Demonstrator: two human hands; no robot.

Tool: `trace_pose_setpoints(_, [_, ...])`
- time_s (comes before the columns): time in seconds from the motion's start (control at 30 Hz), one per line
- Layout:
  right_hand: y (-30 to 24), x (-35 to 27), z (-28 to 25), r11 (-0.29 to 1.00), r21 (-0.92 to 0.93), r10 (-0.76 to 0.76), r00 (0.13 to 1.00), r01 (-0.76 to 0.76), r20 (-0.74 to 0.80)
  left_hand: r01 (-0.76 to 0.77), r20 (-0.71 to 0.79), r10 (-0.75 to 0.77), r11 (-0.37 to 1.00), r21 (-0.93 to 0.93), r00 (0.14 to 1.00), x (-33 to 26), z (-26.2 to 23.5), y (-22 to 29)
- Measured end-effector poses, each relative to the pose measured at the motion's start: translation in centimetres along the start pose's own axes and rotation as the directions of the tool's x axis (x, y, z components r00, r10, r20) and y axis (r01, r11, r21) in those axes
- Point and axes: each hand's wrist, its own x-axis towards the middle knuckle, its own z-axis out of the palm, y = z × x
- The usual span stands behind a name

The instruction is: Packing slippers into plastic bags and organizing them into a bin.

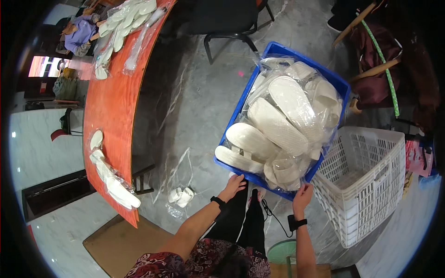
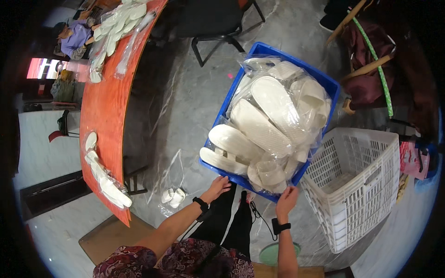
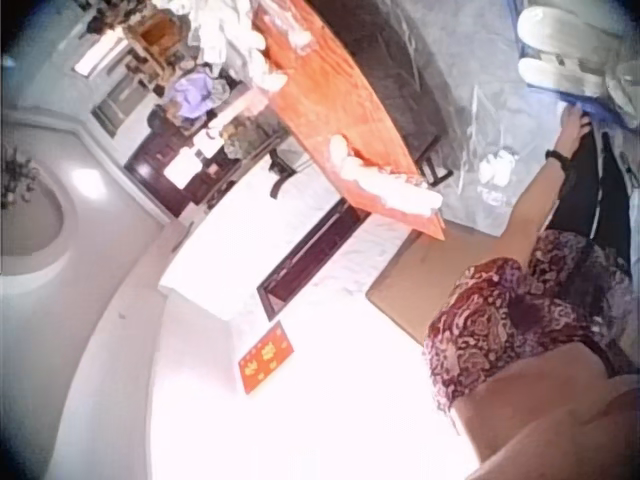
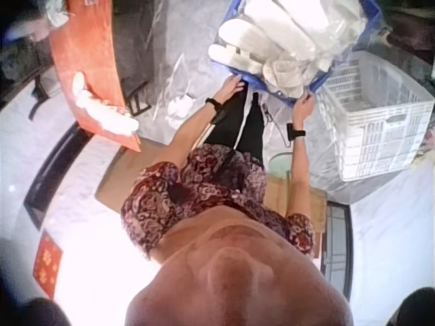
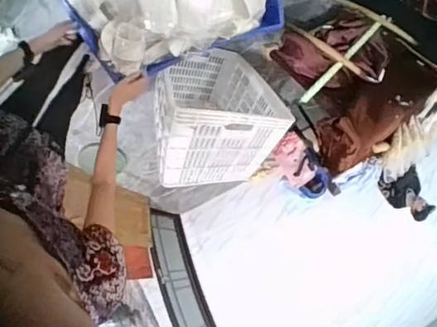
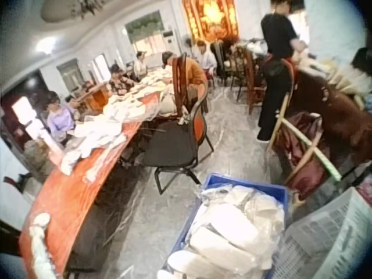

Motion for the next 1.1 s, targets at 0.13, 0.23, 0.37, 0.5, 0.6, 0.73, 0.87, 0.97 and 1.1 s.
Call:
trace_pose_setpoints(0.13, [5.0,3.6,3.8,0.981,-0.169,-0.091,0.995,0.098,0.050,-0.120,-0.019,0.118,0.989,-0.085,0.993,3.4,-4.0,-1.3])
trace_pose_setpoints(0.23, [3.8,5.9,4.0,0.976,-0.204,0.094,0.993,-0.077,0.076,-0.224,-0.348,0.175,0.969,-0.107,0.921,4.3,-3.3,-1.0])
trace_pose_setpoints(0.37, [8.1,7.3,5.4,0.966,-0.211,0.157,0.988,-0.151,0.010,-0.206,-0.318,0.211,0.977,0.049,0.924,4.8,-1.8,-0.7])
trace_pose_setpoints(0.5, [10.1,7.0,6.2,0.974,-0.198,0.092,0.989,-0.113,-0.112,-0.287,-0.219,0.270,0.957,-0.050,0.938,4.9,-1.6,-0.7])
trace_pose_setpoints(0.6, [7.7,6.4,7.2,0.973,-0.195,0.108,0.990,-0.124,-0.090,-0.235,-0.190,0.230,0.972,-0.004,0.954,5.0,-3.7,-0.4])
trace_pose_setpoints(0.73, [5.7,4.2,7.5,0.948,-0.238,0.223,0.974,-0.212,0.022,-0.328,-0.237,0.311,0.944,-0.038,0.920,4.2,-6.0,-1.3])
trace_pose_setpoints(0.87, [8.0,1.0,9.0,0.967,-0.237,0.092,0.995,-0.098,-0.035,-0.295,-0.251,0.264,0.951,-0.092,0.931,2.8,-8.9,-2.7])
trace_pose_setpoints(0.97, [7.1,-1.8,10.4,0.967,-0.231,0.132,0.988,-0.109,0.086,-0.283,-0.268,0.239,0.950,-0.136,0.933,1.1,-12.4,-4.1])
trace_pose_setpoints(1.1, [6.0,-4.7,12.7,0.959,-0.264,0.140,0.984,-0.106,0.110,-0.258,-0.298,0.193,0.946,-0.198,0.935,-0.5,-16.6,-4.5])
